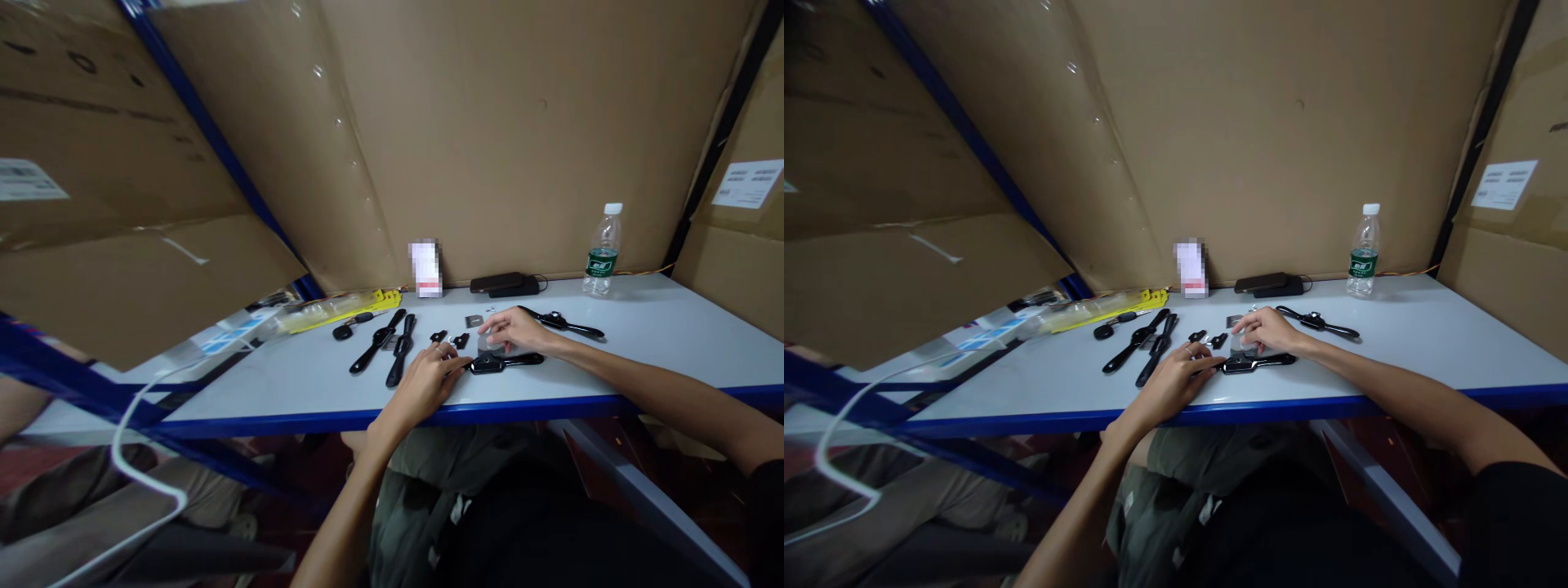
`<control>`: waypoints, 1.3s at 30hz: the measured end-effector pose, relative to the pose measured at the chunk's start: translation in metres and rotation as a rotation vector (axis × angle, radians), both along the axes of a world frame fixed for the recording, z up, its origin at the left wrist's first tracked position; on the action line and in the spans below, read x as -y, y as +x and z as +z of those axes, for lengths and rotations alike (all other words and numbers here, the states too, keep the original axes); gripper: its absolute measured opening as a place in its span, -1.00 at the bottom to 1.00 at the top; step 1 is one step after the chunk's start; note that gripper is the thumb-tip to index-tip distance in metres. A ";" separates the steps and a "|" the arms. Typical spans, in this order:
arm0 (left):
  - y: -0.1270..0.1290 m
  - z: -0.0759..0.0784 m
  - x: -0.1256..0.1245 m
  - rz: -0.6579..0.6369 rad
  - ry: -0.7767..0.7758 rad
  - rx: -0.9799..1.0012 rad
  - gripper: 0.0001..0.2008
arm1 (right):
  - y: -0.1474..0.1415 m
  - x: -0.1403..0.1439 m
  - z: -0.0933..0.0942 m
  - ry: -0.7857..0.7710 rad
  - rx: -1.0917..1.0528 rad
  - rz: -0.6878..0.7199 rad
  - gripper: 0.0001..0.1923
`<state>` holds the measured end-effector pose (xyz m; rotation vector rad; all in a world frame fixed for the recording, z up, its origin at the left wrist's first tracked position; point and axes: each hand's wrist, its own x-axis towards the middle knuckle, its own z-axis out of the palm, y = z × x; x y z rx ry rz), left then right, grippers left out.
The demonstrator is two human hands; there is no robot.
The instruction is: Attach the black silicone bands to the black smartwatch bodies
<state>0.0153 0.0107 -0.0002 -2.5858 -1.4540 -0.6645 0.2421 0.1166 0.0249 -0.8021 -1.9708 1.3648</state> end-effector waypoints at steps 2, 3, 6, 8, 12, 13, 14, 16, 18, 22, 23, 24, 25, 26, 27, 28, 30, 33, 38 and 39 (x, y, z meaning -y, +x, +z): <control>0.000 0.000 0.000 -0.002 0.008 -0.003 -0.68 | -0.001 0.002 -0.002 -0.005 0.013 0.019 -0.79; 0.000 0.000 0.000 -0.004 0.013 -0.008 -0.68 | -0.002 0.002 -0.003 -0.011 0.019 0.025 -0.81; 0.000 0.001 0.001 -0.022 0.028 -0.022 -0.68 | -0.003 -0.002 -0.009 -0.035 0.021 0.020 -0.86; 0.000 0.001 0.001 -0.034 0.038 -0.018 -0.68 | -0.002 -0.007 -0.012 -0.049 0.019 0.016 -0.88; 0.001 0.000 0.001 -0.021 0.051 -0.003 -0.68 | 0.000 -0.015 -0.015 -0.048 0.028 0.027 -0.86; 0.001 0.000 0.001 -0.015 0.052 -0.006 -0.68 | 0.000 -0.016 -0.015 -0.043 0.035 0.033 -0.85; 0.001 0.000 0.001 -0.011 0.052 -0.011 -0.68 | 0.001 -0.016 -0.015 -0.037 0.045 0.044 -0.85; 0.001 0.000 0.001 -0.009 0.053 -0.026 -0.68 | 0.001 -0.016 -0.014 -0.025 0.070 0.073 -0.84; 0.001 0.000 0.001 -0.009 0.056 -0.035 -0.68 | 0.000 -0.015 -0.013 -0.017 0.091 0.097 -0.86; 0.001 -0.001 0.001 -0.002 0.056 -0.022 -0.69 | 0.000 -0.014 -0.011 -0.025 0.091 0.101 -0.90; 0.001 -0.001 0.001 -0.002 0.053 -0.020 -0.69 | 0.001 -0.014 -0.011 -0.026 0.089 0.103 -0.91; 0.001 0.000 0.001 -0.002 0.049 -0.020 -0.69 | 0.001 -0.014 -0.011 -0.024 0.089 0.104 -0.90; 0.001 0.000 0.002 -0.002 0.044 -0.022 -0.69 | 0.001 -0.013 -0.011 -0.020 0.092 0.102 -0.90; 0.002 0.000 0.002 0.001 0.038 -0.023 -0.69 | 0.001 -0.012 -0.011 -0.014 0.098 0.099 -0.91; 0.002 0.000 0.002 0.006 0.032 -0.023 -0.69 | 0.001 -0.012 -0.011 -0.008 0.110 0.092 -0.91; 0.002 0.001 0.002 0.013 0.026 -0.023 -0.69 | 0.001 -0.012 -0.010 0.002 0.119 0.078 -0.91; 0.003 0.002 0.003 0.026 0.014 -0.024 -0.70 | 0.003 -0.013 -0.007 0.064 0.130 0.014 -0.87; 0.004 0.004 0.004 0.032 0.001 -0.032 -0.71 | 0.010 -0.019 0.000 0.345 0.179 -0.219 -0.79; 0.004 0.005 0.004 0.036 -0.001 -0.034 -0.72 | 0.017 -0.027 0.005 0.860 0.467 -0.337 -0.70; 0.004 0.004 0.004 0.036 -0.001 -0.030 -0.72 | 0.017 -0.026 0.004 0.909 0.517 -0.272 -0.67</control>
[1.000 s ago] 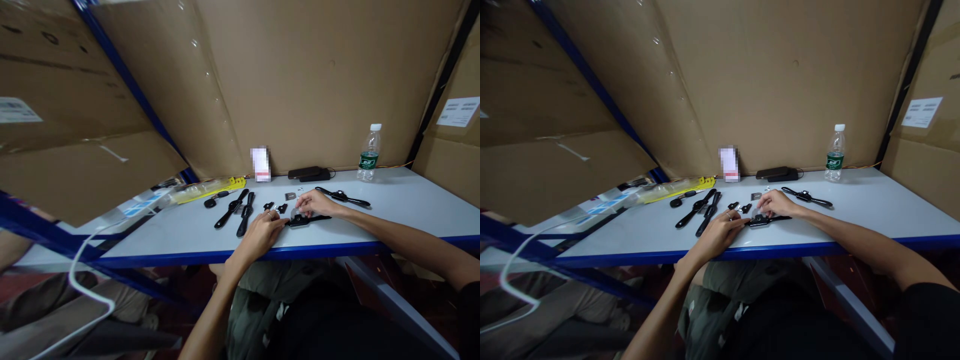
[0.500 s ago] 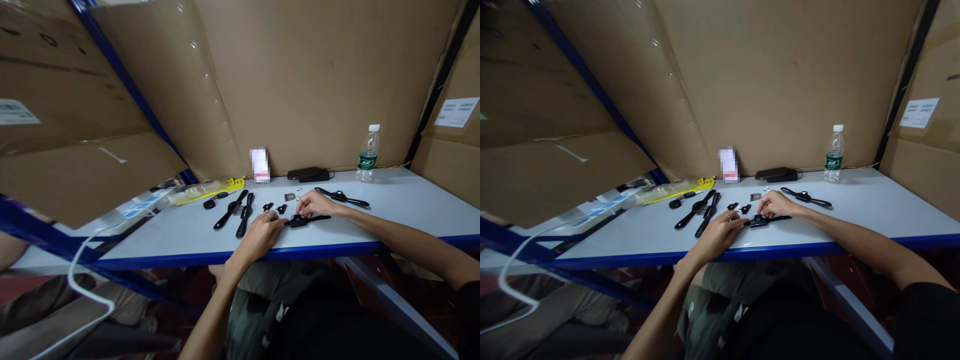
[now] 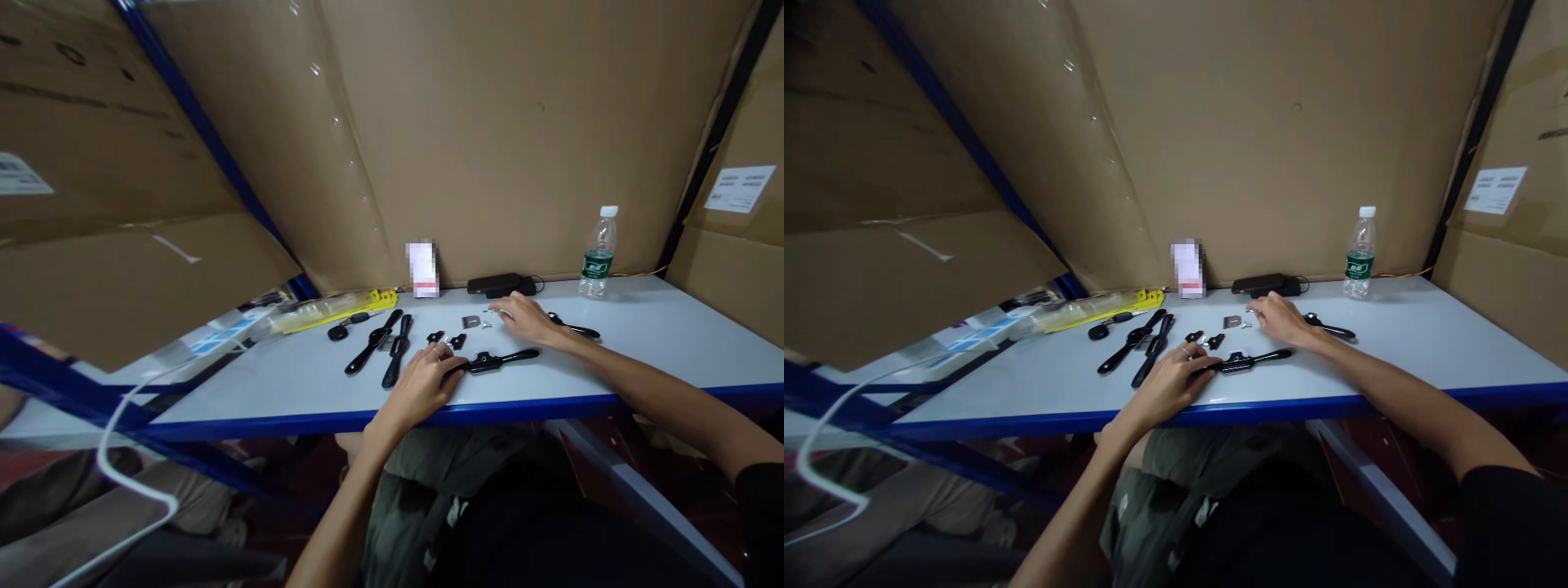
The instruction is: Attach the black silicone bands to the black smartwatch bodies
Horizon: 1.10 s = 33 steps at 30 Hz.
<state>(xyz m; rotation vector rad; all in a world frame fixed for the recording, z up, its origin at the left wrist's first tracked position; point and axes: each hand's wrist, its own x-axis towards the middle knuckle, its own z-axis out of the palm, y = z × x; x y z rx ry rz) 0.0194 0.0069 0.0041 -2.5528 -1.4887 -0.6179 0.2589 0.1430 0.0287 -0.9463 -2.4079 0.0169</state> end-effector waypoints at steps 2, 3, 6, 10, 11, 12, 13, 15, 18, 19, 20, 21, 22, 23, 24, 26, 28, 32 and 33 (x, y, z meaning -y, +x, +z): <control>0.000 -0.001 0.000 -0.006 0.001 0.009 -0.71 | -0.004 0.002 -0.004 0.024 0.133 0.087 -0.62; 0.000 -0.001 -0.001 -0.010 0.003 0.013 -0.71 | -0.006 0.003 -0.005 0.032 0.186 0.118 -0.59; 0.000 -0.001 -0.001 -0.018 0.008 0.024 -0.71 | -0.011 0.007 -0.007 0.030 0.308 0.149 -0.59; -0.001 0.000 0.000 -0.004 -0.004 0.019 -0.71 | -0.011 0.009 -0.003 -0.031 0.322 0.123 -0.71; -0.001 0.000 0.000 -0.003 -0.006 0.018 -0.71 | -0.009 0.009 -0.002 -0.048 0.307 0.118 -0.71; -0.001 0.000 0.000 -0.004 -0.007 0.020 -0.71 | -0.007 0.009 -0.001 -0.064 0.296 0.115 -0.71; -0.001 0.000 0.000 -0.006 -0.005 0.023 -0.71 | -0.005 0.009 0.000 -0.080 0.290 0.111 -0.71; -0.001 0.000 0.000 -0.010 0.002 0.030 -0.71 | -0.001 0.009 0.001 -0.112 0.280 0.092 -0.72; -0.001 -0.001 0.000 -0.009 0.010 0.035 -0.72 | 0.005 0.008 0.003 -0.162 0.236 0.043 -0.77; -0.001 -0.001 0.000 -0.009 0.010 0.037 -0.71 | 0.006 0.007 0.004 -0.176 0.220 0.025 -0.78; -0.001 -0.002 0.000 -0.009 0.009 0.039 -0.71 | 0.008 0.007 0.005 -0.188 0.211 0.010 -0.79; -0.001 -0.002 0.000 -0.011 0.009 0.040 -0.71 | 0.009 0.006 0.006 -0.201 0.210 0.000 -0.82; -0.001 -0.002 0.000 -0.014 0.009 0.041 -0.71 | 0.010 0.006 0.007 -0.214 0.217 -0.005 -0.86; -0.001 -0.002 0.000 -0.017 0.011 0.040 -0.71 | 0.010 0.006 0.008 -0.225 0.227 -0.003 -0.88; -0.001 -0.002 -0.001 -0.020 0.014 0.039 -0.72 | 0.011 0.006 0.008 -0.232 0.238 0.001 -0.90; -0.001 -0.001 -0.001 -0.023 0.019 0.032 -0.72 | 0.011 0.005 0.007 -0.236 0.250 0.011 -0.89; -0.001 -0.001 -0.001 -0.024 0.021 0.022 -0.72 | 0.011 0.005 0.005 -0.228 0.260 0.014 -0.88; -0.001 -0.001 -0.001 -0.024 0.019 0.019 -0.72 | 0.013 0.002 0.002 -0.202 0.280 -0.006 -0.88; -0.001 -0.001 -0.001 -0.023 0.020 0.019 -0.72 | 0.014 0.000 0.003 -0.207 0.285 -0.007 -0.88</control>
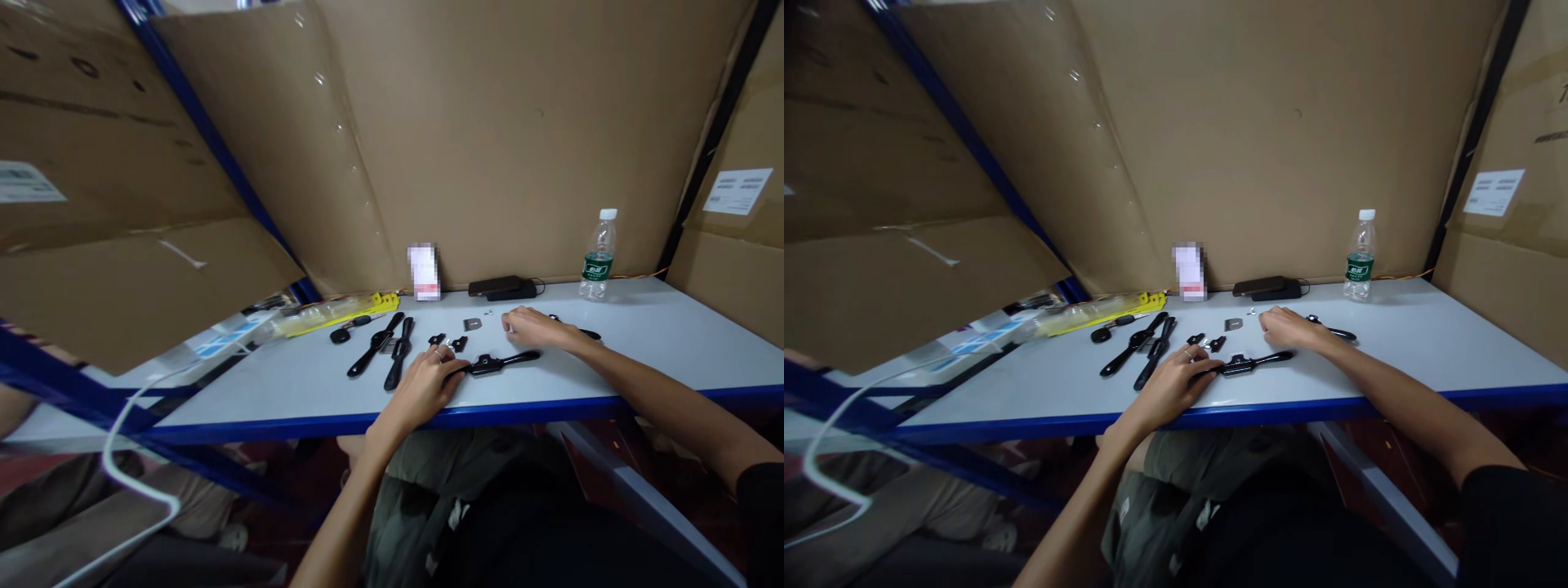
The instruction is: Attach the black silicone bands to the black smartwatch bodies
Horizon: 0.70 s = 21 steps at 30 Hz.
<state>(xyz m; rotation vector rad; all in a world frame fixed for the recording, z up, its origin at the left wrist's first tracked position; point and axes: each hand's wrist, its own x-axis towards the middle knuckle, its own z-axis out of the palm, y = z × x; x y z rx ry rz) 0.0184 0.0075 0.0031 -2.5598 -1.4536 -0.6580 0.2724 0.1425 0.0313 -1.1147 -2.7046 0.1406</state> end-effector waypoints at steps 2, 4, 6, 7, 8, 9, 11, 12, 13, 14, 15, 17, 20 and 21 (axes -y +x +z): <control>0.000 0.000 0.000 0.001 -0.001 -0.004 -0.72 | 0.002 -0.003 0.002 -0.039 0.019 -0.003 -0.91; 0.000 0.000 0.000 0.001 -0.002 -0.010 -0.72 | 0.003 -0.004 0.006 -0.086 0.040 -0.017 -0.91; 0.000 -0.001 -0.001 -0.001 0.002 -0.008 -0.72 | 0.004 -0.003 0.011 -0.133 0.047 -0.030 -0.88; -0.001 -0.001 -0.001 -0.002 0.006 -0.004 -0.72 | 0.004 -0.001 0.013 -0.169 0.043 -0.031 -0.88; -0.001 -0.002 -0.001 -0.005 0.010 0.002 -0.73 | 0.004 0.000 0.015 -0.216 0.036 -0.028 -0.89; -0.001 -0.002 -0.001 -0.006 0.014 0.009 -0.73 | 0.004 0.002 0.017 -0.269 0.029 -0.024 -0.91; -0.001 -0.002 -0.001 -0.010 0.019 0.018 -0.73 | 0.003 0.006 0.020 -0.364 0.009 -0.025 -0.95; -0.001 -0.002 -0.001 -0.010 0.020 0.017 -0.73 | 0.003 0.008 0.020 -0.399 -0.007 -0.033 -0.96; -0.001 -0.002 -0.001 -0.009 0.021 0.014 -0.73 | 0.003 0.009 0.021 -0.423 -0.024 -0.042 -0.96; -0.001 -0.002 -0.001 -0.007 0.019 0.008 -0.73 | 0.003 0.009 0.021 -0.438 -0.035 -0.047 -0.95; -0.001 -0.002 -0.001 -0.005 0.015 0.002 -0.73 | 0.004 0.009 0.021 -0.441 -0.037 -0.044 -0.93; 0.000 -0.001 -0.001 0.000 0.004 -0.006 -0.73 | 0.005 0.008 0.022 -0.406 -0.020 -0.016 -0.91; -0.001 -0.001 -0.001 -0.008 0.000 -0.001 -0.72 | 0.005 0.008 0.022 -0.316 -0.054 0.055 -0.91; -0.001 -0.001 -0.001 -0.013 0.002 0.003 -0.72 | 0.003 0.009 0.022 -0.303 -0.103 0.073 -0.92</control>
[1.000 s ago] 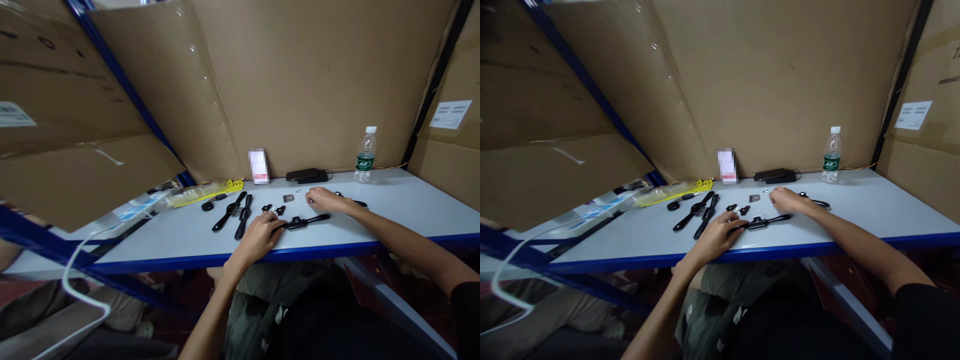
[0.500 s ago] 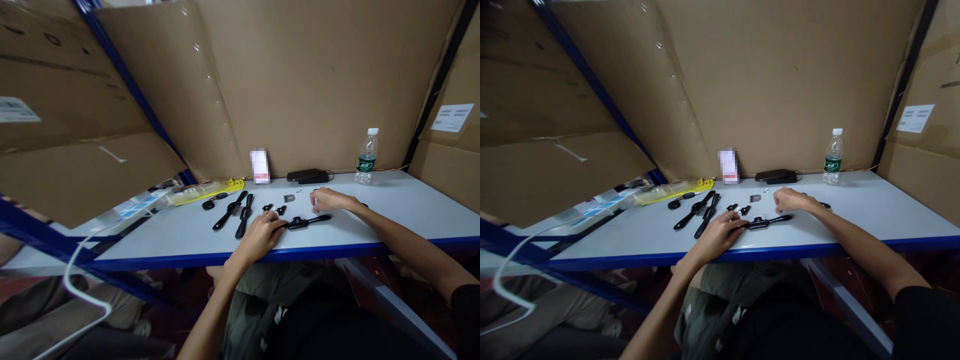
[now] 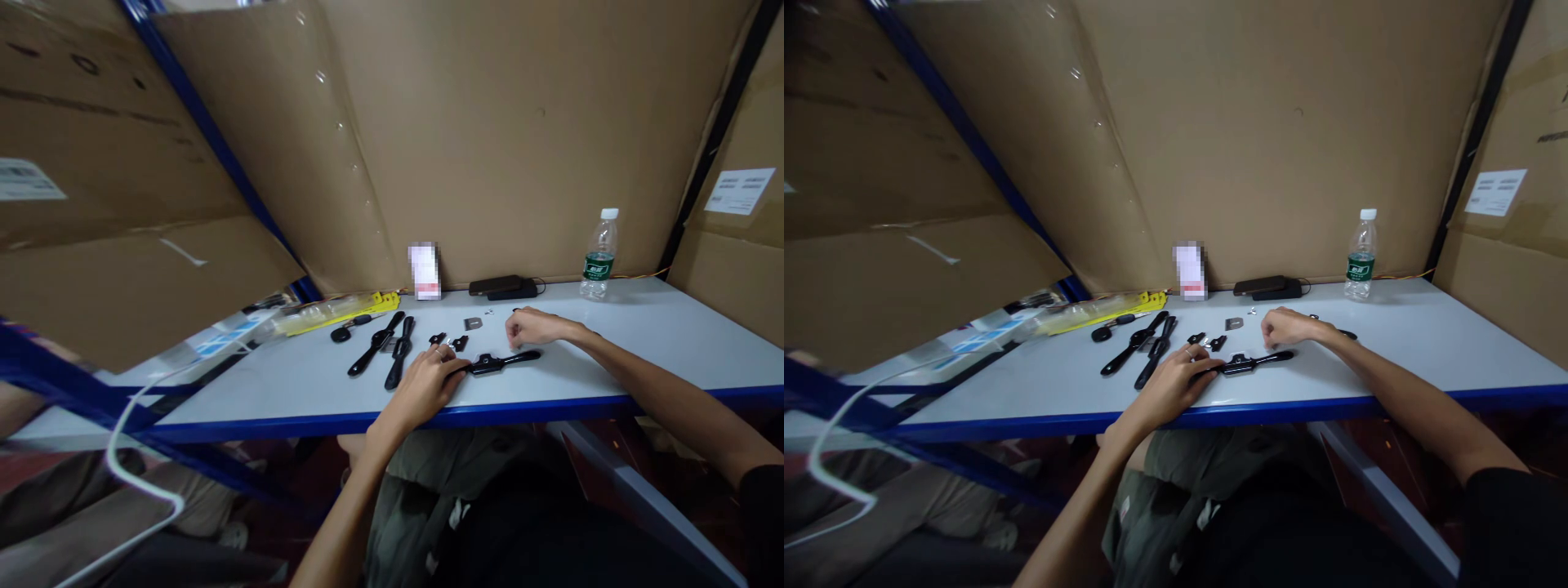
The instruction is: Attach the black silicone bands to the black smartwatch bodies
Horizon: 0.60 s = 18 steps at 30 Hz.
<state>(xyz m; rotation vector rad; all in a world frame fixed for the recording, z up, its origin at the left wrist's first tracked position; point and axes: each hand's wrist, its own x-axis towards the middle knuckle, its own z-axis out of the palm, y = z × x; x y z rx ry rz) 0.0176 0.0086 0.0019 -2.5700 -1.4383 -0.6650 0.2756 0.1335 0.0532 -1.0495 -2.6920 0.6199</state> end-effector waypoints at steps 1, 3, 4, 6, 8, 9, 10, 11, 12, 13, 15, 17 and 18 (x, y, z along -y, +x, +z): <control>0.000 0.000 0.000 -0.005 0.002 0.003 -0.71 | -0.002 0.002 0.000 0.000 -0.063 0.010 -0.93; 0.000 0.000 0.000 -0.008 -0.001 0.003 -0.71 | -0.009 0.007 -0.002 -0.017 -0.198 0.023 -0.91; 0.000 0.000 0.000 -0.008 -0.003 0.001 -0.70 | -0.013 0.011 -0.003 -0.025 -0.258 0.027 -0.90; -0.001 0.000 -0.001 -0.004 -0.004 -0.001 -0.70 | -0.022 0.020 -0.005 -0.030 -0.343 0.029 -0.90; -0.001 0.000 -0.001 -0.003 0.000 0.002 -0.70 | -0.029 0.027 -0.009 -0.018 -0.378 0.022 -0.90; -0.001 0.000 -0.001 -0.003 0.005 0.003 -0.70 | -0.032 0.031 -0.011 -0.012 -0.386 0.024 -0.91; -0.001 -0.001 -0.001 -0.001 0.008 0.002 -0.69 | -0.034 0.033 -0.013 -0.008 -0.392 0.029 -0.91; -0.001 -0.001 -0.001 0.000 0.009 0.000 -0.69 | -0.036 0.035 -0.015 -0.004 -0.399 0.035 -0.91; -0.001 -0.001 -0.001 0.000 0.010 -0.002 -0.69 | -0.037 0.035 -0.017 -0.002 -0.404 0.042 -0.91; -0.001 -0.001 -0.001 0.001 0.009 -0.005 -0.69 | -0.038 0.036 -0.018 -0.001 -0.407 0.048 -0.91; 0.000 -0.001 -0.001 -0.001 0.007 -0.007 -0.69 | -0.040 0.036 -0.021 0.006 -0.401 0.054 -0.91; 0.000 0.000 -0.001 -0.006 0.010 -0.002 -0.70 | -0.042 0.036 -0.022 0.031 -0.375 0.054 -0.92; 0.000 0.000 -0.001 -0.008 0.013 0.001 -0.70 | -0.042 0.037 -0.022 0.046 -0.359 0.052 -0.92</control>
